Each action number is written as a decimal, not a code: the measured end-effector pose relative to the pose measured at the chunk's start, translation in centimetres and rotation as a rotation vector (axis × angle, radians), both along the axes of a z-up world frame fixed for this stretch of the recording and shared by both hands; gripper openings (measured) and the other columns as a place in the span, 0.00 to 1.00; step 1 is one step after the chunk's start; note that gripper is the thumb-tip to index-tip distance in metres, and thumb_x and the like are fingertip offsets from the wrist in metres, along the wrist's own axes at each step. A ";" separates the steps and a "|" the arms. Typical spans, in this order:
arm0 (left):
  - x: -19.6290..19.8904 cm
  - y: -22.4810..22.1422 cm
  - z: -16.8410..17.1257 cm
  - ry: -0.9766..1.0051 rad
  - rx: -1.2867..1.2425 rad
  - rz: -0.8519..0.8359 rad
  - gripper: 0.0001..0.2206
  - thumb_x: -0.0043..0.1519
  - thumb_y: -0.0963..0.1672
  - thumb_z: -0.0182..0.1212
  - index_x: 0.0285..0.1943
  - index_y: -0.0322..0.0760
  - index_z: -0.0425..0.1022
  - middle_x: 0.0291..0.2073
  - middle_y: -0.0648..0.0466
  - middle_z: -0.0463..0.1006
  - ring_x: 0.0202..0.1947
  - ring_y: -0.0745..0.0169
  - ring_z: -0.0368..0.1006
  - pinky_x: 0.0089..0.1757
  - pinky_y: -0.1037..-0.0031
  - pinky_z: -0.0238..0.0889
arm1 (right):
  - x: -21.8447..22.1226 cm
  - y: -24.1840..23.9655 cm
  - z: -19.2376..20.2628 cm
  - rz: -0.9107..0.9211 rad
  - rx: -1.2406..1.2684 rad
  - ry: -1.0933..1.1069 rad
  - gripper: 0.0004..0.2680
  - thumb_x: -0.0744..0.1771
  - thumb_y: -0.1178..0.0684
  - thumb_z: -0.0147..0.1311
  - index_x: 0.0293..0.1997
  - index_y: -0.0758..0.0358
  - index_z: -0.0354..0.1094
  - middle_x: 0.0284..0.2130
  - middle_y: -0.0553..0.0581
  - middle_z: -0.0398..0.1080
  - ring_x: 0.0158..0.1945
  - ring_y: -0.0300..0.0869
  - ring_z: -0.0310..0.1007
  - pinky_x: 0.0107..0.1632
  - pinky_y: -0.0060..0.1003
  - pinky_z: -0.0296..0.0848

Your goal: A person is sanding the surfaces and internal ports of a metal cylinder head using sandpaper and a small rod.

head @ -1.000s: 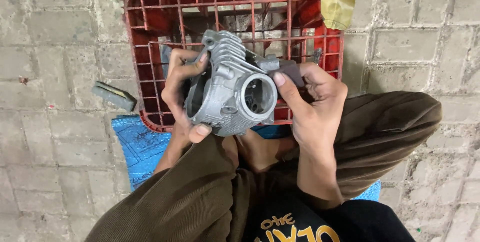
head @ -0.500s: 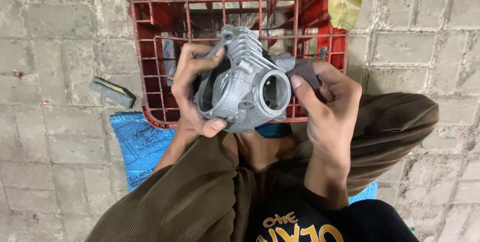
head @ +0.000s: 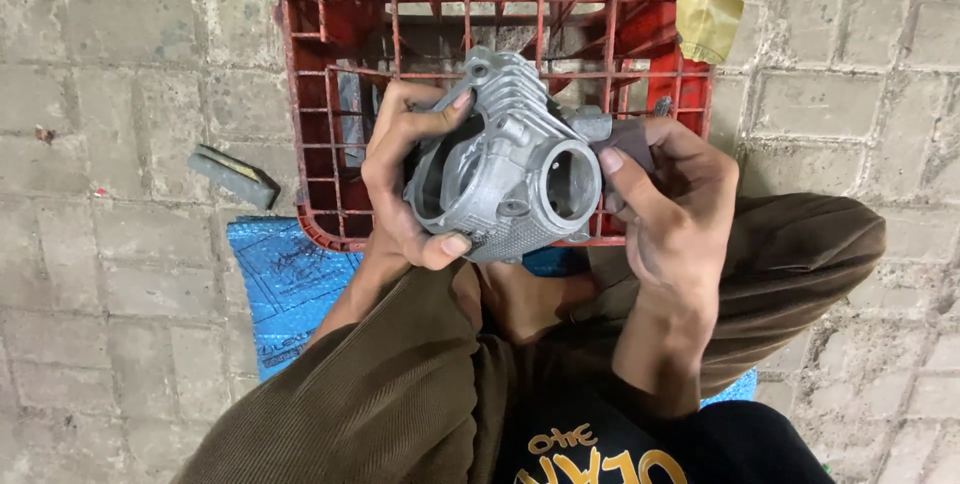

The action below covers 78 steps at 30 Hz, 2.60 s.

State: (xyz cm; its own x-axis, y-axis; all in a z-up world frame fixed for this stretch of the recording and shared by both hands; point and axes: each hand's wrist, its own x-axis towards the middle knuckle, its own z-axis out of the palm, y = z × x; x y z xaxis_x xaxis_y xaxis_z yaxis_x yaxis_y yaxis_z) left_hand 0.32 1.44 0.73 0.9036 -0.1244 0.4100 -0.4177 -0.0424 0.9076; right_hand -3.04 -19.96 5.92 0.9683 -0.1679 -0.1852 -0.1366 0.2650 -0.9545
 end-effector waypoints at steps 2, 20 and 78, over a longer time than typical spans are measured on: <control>0.1 -0.1 -0.3 -0.025 0.030 0.023 0.42 0.47 0.65 0.53 0.53 0.26 0.70 0.45 0.43 0.65 0.44 0.49 0.65 0.45 0.51 0.69 | 0.0 0.3 0.2 -0.033 -0.057 0.003 0.03 0.66 0.65 0.57 0.41 0.69 0.70 0.23 0.48 0.67 0.21 0.27 0.56 0.27 0.19 0.54; 0.5 -0.7 -1.6 -0.077 -0.084 0.051 0.45 0.42 0.65 0.61 0.57 0.29 0.75 0.45 0.40 0.70 0.47 0.45 0.69 0.47 0.60 0.65 | 0.7 1.1 -1.0 -0.166 -0.091 -0.075 0.03 0.64 0.65 0.63 0.33 0.75 0.72 0.15 0.57 0.61 0.14 0.32 0.58 0.17 0.25 0.60; 0.5 -1.1 -1.5 -0.089 0.028 0.082 0.47 0.44 0.70 0.54 0.51 0.28 0.71 0.44 0.39 0.71 0.45 0.52 0.67 0.45 0.68 0.60 | -1.1 -0.8 -5.4 -0.178 -0.311 -0.390 0.04 0.68 0.65 0.58 0.44 0.77 0.71 0.33 0.68 0.74 0.37 0.49 0.76 0.44 0.42 0.76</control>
State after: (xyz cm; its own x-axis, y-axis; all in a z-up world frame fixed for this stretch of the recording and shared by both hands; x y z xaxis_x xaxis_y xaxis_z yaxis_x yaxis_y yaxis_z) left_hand 0.84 0.38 -0.75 0.8715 -0.0641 0.4862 -0.4904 -0.1042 0.8652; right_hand -4.14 -20.72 0.54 0.9066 -0.3259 0.2680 0.2656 -0.0526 -0.9626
